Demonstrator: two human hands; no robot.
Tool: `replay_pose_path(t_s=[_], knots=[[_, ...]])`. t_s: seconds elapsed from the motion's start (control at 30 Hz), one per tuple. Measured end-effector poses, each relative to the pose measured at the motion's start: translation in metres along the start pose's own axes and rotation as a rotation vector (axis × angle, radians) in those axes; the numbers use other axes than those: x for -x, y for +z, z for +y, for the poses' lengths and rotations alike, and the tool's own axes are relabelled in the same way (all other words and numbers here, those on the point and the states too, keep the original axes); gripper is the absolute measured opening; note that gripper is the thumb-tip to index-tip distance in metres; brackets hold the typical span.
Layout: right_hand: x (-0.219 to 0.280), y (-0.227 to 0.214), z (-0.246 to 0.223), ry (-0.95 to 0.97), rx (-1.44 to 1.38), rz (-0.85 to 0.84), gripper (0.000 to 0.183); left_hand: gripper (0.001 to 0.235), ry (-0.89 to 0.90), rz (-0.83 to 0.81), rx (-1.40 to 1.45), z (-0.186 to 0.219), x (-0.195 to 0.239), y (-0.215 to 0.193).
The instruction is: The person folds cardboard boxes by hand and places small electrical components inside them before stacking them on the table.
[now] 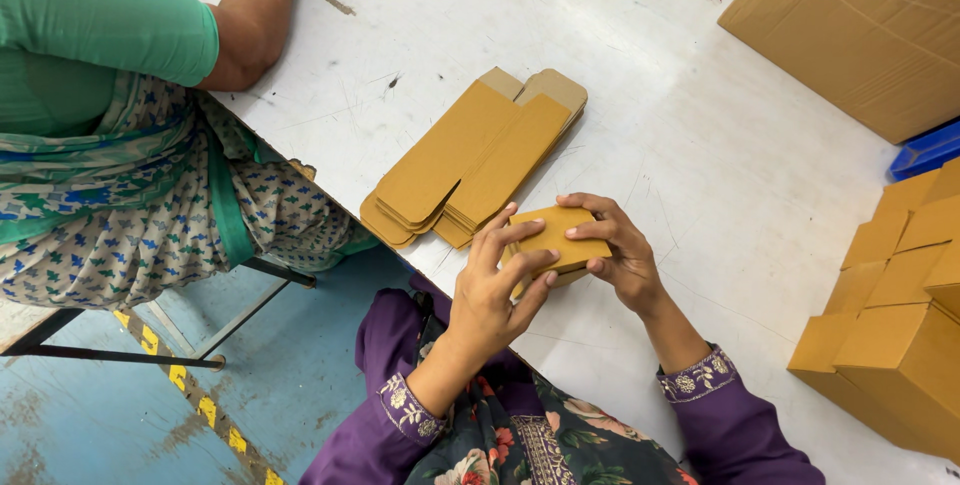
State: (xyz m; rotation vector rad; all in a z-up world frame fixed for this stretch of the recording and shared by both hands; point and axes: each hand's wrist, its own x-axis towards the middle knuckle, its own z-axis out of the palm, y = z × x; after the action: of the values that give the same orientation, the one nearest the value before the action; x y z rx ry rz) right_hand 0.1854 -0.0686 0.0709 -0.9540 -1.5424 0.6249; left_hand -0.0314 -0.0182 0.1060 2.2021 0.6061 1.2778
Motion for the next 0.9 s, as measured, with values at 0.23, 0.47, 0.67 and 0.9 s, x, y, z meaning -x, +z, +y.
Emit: replay_pose_path(t_s=[0.23,0.47,0.67,0.9], knots=[[0.005,0.016,0.001,-0.023,0.100,-0.056,0.093,0.023,0.030,0.003,-0.019,0.000,0.003,0.000],[0.014,0.020,0.015,0.027,0.019,-0.064,0.102,0.026,0.055,-0.094,-0.076,-0.004,0.000,-0.002],[0.019,0.033,0.018,0.001,-0.044,0.010,0.105,0.031,0.060,-0.146,-0.050,0.001,0.002,-0.005],[0.021,0.053,0.017,-0.241,0.232,0.230,0.066,0.032,0.153,-0.170,-0.176,-0.013,0.001,-0.011]])
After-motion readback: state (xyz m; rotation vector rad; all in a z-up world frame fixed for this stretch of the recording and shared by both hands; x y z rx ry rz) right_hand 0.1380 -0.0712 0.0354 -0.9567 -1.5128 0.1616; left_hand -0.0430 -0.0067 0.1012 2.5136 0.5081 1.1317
